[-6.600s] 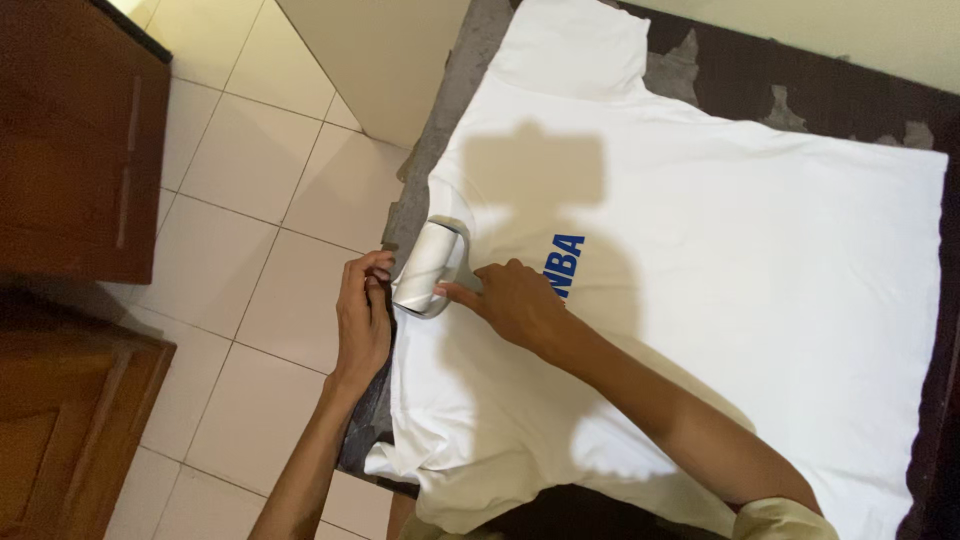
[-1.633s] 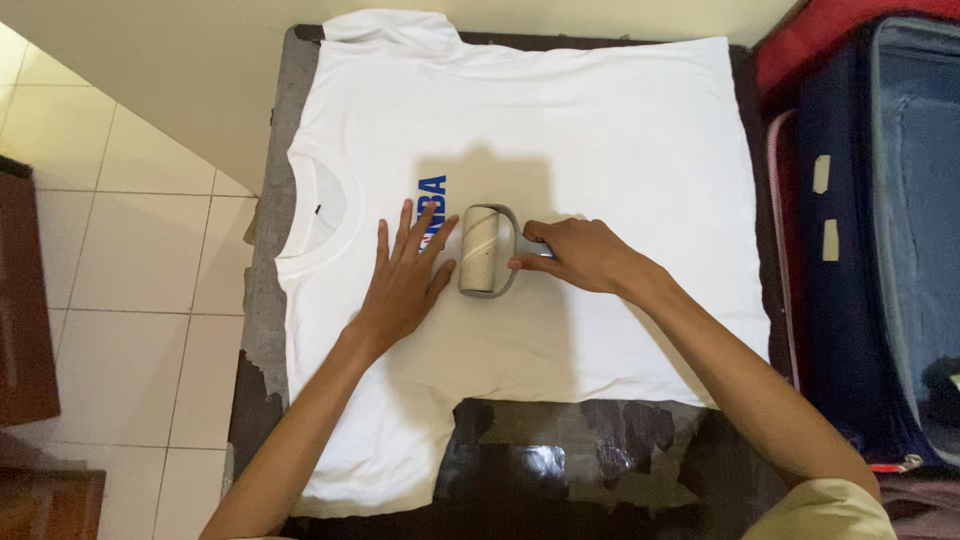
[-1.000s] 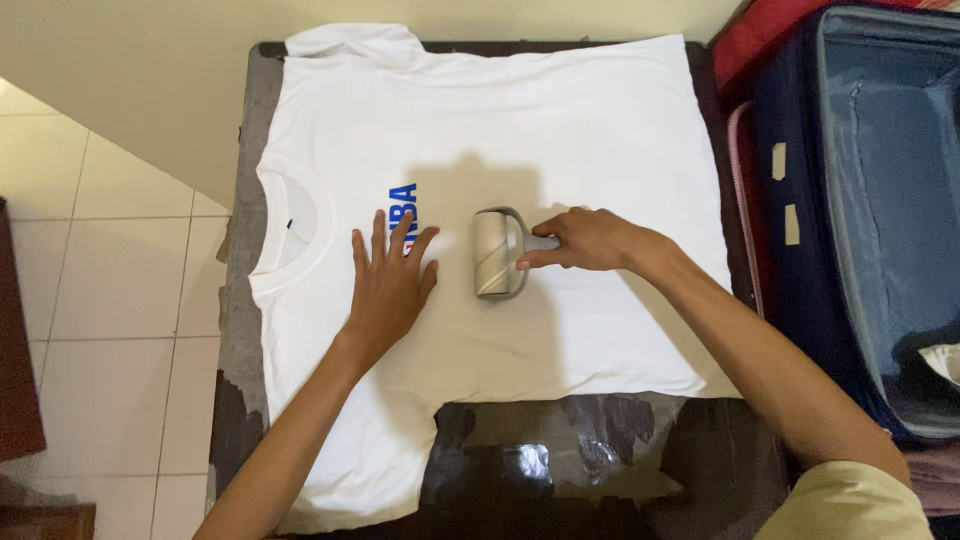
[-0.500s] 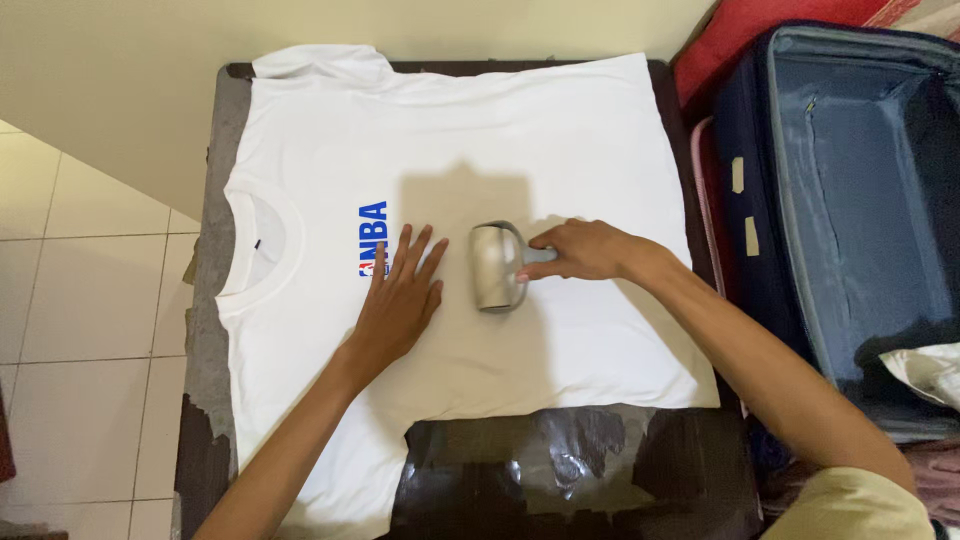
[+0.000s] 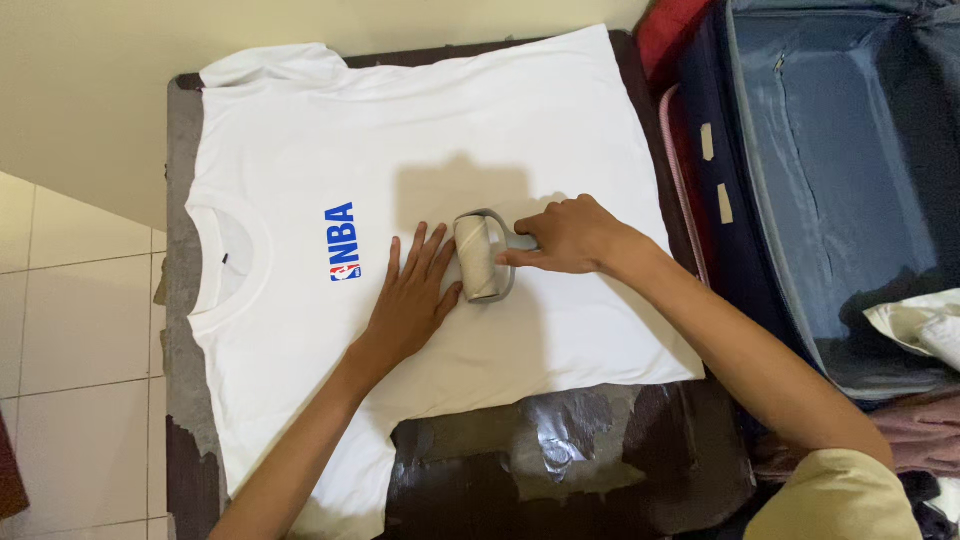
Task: The person uses a lint roller to remove lint from a white t-shirt laid flat on a table, rolling it over different sections of the garment and occasionally smoothing the fabric by hand.
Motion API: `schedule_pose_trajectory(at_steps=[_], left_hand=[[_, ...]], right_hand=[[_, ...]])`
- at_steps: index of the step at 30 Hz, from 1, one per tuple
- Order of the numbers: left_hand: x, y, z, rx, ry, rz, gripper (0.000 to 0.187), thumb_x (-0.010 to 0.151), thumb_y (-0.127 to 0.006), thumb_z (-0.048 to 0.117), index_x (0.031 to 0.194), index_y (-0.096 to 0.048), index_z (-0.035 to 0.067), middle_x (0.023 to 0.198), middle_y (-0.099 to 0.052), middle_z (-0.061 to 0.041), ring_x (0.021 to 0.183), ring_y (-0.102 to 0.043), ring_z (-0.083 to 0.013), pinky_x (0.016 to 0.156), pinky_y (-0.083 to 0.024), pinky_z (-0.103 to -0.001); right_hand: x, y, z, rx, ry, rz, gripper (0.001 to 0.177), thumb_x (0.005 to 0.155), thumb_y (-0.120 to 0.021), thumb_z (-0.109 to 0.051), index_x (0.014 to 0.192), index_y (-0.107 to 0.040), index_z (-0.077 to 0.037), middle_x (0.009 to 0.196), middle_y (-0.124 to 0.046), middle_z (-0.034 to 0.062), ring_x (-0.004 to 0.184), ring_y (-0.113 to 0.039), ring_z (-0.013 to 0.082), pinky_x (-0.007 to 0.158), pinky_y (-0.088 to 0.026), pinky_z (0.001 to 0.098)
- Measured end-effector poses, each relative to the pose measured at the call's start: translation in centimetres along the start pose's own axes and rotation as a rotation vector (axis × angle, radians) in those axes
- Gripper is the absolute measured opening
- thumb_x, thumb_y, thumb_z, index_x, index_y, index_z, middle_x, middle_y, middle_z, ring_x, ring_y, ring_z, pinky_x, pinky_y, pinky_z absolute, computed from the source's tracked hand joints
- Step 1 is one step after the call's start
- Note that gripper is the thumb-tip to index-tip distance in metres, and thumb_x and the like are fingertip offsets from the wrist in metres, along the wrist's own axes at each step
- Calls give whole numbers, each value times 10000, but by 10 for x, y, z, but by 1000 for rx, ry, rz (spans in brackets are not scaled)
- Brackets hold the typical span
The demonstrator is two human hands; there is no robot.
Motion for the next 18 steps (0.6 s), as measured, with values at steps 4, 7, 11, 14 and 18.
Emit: schedule_pose_trajectory(at_steps=[4, 7, 11, 14, 18], left_hand=[[-1, -3, -1, -12, 10, -23, 637, 1021, -525, 325, 1543, -352, 4, 1646, -257, -181, 1548, -143, -371, 1231, -89, -585], [-4, -3, 2, 12, 8, 21, 625, 1032, -510, 313, 1547, -363, -9, 1660, -272, -169, 1565, -154, -352, 1251, -95, -575], [-2, -1, 2, 28, 36, 65, 591, 1054, -505, 322, 1540, -387, 7, 1654, -306, -164, 1567, -185, -336, 1262, -104, -566], [-3, 1, 2, 14, 42, 84, 585, 1057, -511, 318, 1548, -397, 22, 1646, -321, -164, 1561, -200, -338, 1263, -113, -560], [-4, 2, 3, -2, 46, 104, 582, 1054, -525, 299, 1557, -395, 38, 1643, -341, -166, 1564, -210, -341, 1268, -133, -569]], right_hand=[[2, 1, -3, 50, -12, 125, 783, 937, -353, -769, 1133, -772, -137, 815, -736, 203, 904, -713, 365, 831, -560, 484], [8, -4, -3, 38, 6, 213, 753, 957, -363, -726, 1040, -808, -125, 737, -719, 216, 818, -722, 369, 758, -582, 474], [15, -20, 10, 0, -69, 159, 829, 1025, -338, -710, 897, -835, -59, 697, -708, 194, 753, -746, 333, 735, -601, 441], [13, -19, 18, -1, -42, 204, 744, 997, -337, -682, 1006, -828, -123, 710, -714, 205, 762, -731, 349, 710, -598, 482], [0, -22, 45, -25, -123, 179, 723, 968, -341, -698, 1094, -802, -155, 720, -728, 201, 740, -745, 337, 699, -605, 473]])
Point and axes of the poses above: each hand's wrist, its own x-axis towards the middle knuckle, its own y-axis out of the back of the hand, z = x × y, the point moved 9 cm from there along x, towards the middle knuckle
